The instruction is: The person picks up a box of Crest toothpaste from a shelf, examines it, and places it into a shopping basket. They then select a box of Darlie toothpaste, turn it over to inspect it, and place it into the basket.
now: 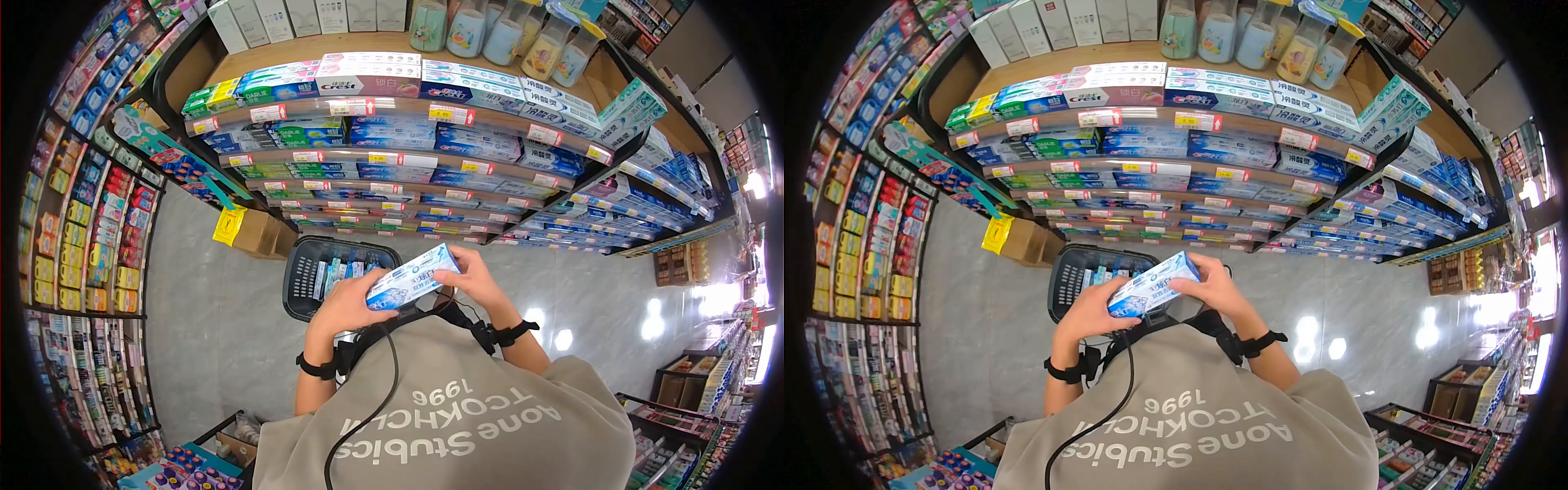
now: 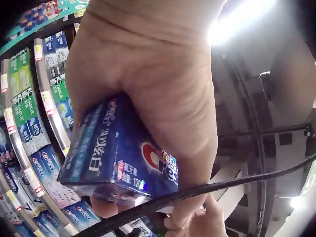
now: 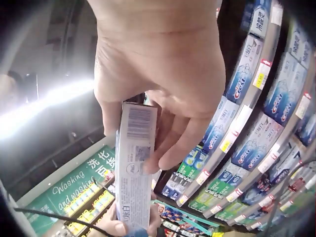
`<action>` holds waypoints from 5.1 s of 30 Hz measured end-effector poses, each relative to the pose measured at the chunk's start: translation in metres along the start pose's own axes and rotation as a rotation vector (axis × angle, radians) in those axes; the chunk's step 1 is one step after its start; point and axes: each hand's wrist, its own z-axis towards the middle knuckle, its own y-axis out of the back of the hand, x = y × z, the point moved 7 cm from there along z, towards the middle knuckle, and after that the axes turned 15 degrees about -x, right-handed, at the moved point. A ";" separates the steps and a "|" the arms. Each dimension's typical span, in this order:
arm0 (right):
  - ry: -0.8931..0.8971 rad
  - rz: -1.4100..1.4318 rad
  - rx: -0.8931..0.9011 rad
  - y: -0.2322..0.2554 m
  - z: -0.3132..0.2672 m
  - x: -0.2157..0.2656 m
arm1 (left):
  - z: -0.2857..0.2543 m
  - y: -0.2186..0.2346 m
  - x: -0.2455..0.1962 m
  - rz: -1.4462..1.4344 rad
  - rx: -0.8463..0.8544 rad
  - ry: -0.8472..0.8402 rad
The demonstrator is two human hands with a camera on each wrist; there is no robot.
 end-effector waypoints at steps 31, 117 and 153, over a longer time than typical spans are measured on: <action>-0.106 0.484 -0.175 0.033 0.004 -0.004 | -0.011 0.056 0.032 -0.544 -0.244 0.015; -0.020 0.296 -0.055 0.026 -0.019 0.005 | -0.009 0.018 0.036 -1.119 -0.250 0.224; -0.078 0.313 -0.028 0.021 -0.020 -0.005 | -0.025 -0.007 0.036 -0.858 -0.002 0.344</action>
